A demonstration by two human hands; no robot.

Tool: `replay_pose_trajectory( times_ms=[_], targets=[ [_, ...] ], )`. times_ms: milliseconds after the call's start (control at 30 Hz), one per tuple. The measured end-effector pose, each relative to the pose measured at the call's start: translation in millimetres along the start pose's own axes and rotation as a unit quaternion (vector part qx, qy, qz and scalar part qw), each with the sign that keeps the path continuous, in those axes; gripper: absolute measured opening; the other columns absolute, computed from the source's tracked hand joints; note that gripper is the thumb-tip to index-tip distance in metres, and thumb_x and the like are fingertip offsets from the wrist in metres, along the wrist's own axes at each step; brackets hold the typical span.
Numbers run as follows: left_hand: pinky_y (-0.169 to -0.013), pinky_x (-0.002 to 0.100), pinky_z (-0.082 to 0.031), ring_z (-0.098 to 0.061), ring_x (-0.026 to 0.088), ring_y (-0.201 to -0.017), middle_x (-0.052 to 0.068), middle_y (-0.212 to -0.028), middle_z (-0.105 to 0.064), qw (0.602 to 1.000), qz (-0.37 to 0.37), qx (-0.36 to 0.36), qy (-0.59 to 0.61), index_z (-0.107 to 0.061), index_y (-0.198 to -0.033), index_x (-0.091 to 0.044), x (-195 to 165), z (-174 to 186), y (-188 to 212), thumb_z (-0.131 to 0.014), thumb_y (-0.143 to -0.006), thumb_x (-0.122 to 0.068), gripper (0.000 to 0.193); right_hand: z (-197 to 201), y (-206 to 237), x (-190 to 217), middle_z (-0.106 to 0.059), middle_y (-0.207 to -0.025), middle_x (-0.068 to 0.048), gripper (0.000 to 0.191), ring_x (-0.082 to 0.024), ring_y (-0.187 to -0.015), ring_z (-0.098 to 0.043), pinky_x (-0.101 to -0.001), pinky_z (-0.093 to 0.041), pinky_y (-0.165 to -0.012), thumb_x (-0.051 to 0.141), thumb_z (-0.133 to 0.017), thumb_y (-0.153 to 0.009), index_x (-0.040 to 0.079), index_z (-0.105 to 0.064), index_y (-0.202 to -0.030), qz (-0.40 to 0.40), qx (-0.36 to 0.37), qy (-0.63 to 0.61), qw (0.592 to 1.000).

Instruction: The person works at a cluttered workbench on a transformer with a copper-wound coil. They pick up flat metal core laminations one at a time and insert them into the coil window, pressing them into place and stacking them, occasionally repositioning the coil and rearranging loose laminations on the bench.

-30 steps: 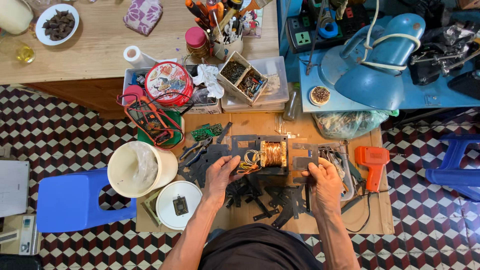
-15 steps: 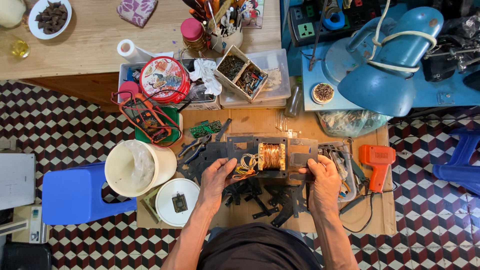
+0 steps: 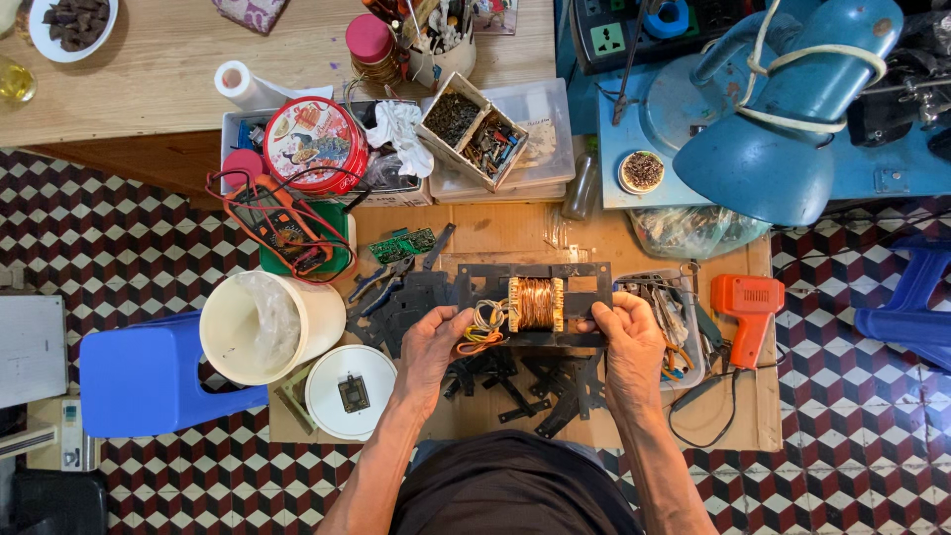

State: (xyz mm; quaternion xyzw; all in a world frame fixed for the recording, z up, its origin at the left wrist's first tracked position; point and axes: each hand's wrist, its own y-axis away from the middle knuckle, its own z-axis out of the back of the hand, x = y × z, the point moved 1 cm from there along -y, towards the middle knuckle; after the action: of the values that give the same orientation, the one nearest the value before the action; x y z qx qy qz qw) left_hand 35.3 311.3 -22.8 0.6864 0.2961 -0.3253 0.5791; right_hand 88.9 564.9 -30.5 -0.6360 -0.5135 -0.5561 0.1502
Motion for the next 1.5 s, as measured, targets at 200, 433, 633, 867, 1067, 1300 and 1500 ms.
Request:
replay_pose_trajectory(
  times_ms=[200, 433, 633, 867, 1067, 1300, 1500],
  targets=[
    [-0.085, 0.028, -0.057, -0.072, 0.01, -0.085, 0.003, -0.091, -0.077, 0.999, -0.01, 0.018, 0.026, -0.07, -0.105, -0.008, 4, -3, -4, -0.072, -0.088, -0.041, 0.036, 0, -2, 1, -0.069, -0.09, -0.006, 0.02, -0.01, -0.078, -0.066, -0.024, -0.056, -0.075, 0.007, -0.065, -0.099, -0.001, -0.057, -0.115, -0.011, 0.008, 0.006, 1.0],
    [-0.083, 0.028, -0.057, -0.072, 0.01, -0.082, 0.004, -0.09, -0.076, 1.0, -0.009, 0.013, 0.024, -0.07, -0.105, -0.008, 4, -2, -4, -0.073, -0.089, -0.04, 0.035, 2, -5, -1, -0.071, -0.093, -0.005, 0.02, -0.011, -0.078, -0.067, -0.0237, -0.057, -0.076, 0.008, -0.066, -0.096, 0.0, -0.058, -0.113, -0.034, 0.004, -0.007, 0.999],
    [-0.079, 0.029, -0.06, -0.071, 0.01, -0.082, 0.004, -0.091, -0.076, 0.999, -0.017, 0.023, 0.036, -0.069, -0.103, -0.008, 4, -1, -3, -0.073, -0.09, -0.038, 0.033, -9, -1, 6, -0.068, -0.089, -0.003, 0.019, -0.007, -0.077, -0.061, -0.0235, -0.051, -0.071, 0.007, -0.069, -0.097, -0.002, -0.064, -0.113, -0.042, -0.002, 0.067, 0.997],
    [-0.079, 0.028, -0.061, -0.072, 0.009, -0.085, 0.003, -0.094, -0.076, 0.998, -0.019, 0.023, 0.058, -0.07, -0.105, -0.006, 2, -3, -2, -0.073, -0.09, -0.037, 0.035, -36, 28, 13, -0.069, -0.097, -0.007, 0.029, -0.017, -0.082, -0.063, -0.0308, -0.053, -0.075, 0.013, -0.06, -0.101, 0.007, -0.07, -0.128, 0.118, 0.006, 0.449, 0.886],
    [-0.07, 0.027, -0.057, -0.068, 0.01, -0.076, 0.005, -0.089, -0.076, 0.999, -0.016, 0.007, 0.035, -0.076, -0.113, -0.002, 0, -6, -3, -0.072, -0.092, -0.037, 0.041, -43, 37, 8, -0.067, -0.111, -0.018, 0.037, -0.033, -0.099, -0.066, -0.0392, -0.052, -0.086, 0.005, -0.057, -0.097, 0.001, -0.06, -0.134, 0.232, 0.033, 0.542, 0.807],
    [-0.07, 0.026, -0.062, -0.073, 0.01, -0.075, 0.006, -0.09, -0.079, 0.999, -0.031, 0.044, -0.006, -0.077, -0.114, 0.0, -9, 4, -7, -0.071, -0.092, -0.033, 0.04, -41, 35, 3, -0.068, -0.116, -0.018, 0.038, -0.033, -0.103, -0.067, -0.0396, -0.052, -0.088, 0.005, -0.056, -0.098, 0.002, -0.059, -0.136, 0.215, 0.033, 0.534, 0.817],
    [-0.066, 0.025, -0.057, -0.067, 0.007, -0.075, 0.006, -0.094, -0.078, 0.994, -0.07, 0.079, -0.023, -0.076, -0.121, 0.001, -12, -4, -14, -0.069, -0.096, -0.026, 0.038, -41, 35, 4, -0.067, -0.116, -0.019, 0.04, -0.033, -0.103, -0.067, -0.039, -0.052, -0.088, 0.006, -0.054, -0.099, 0.002, -0.058, -0.138, 0.2, 0.047, 0.526, 0.825]
  ],
)
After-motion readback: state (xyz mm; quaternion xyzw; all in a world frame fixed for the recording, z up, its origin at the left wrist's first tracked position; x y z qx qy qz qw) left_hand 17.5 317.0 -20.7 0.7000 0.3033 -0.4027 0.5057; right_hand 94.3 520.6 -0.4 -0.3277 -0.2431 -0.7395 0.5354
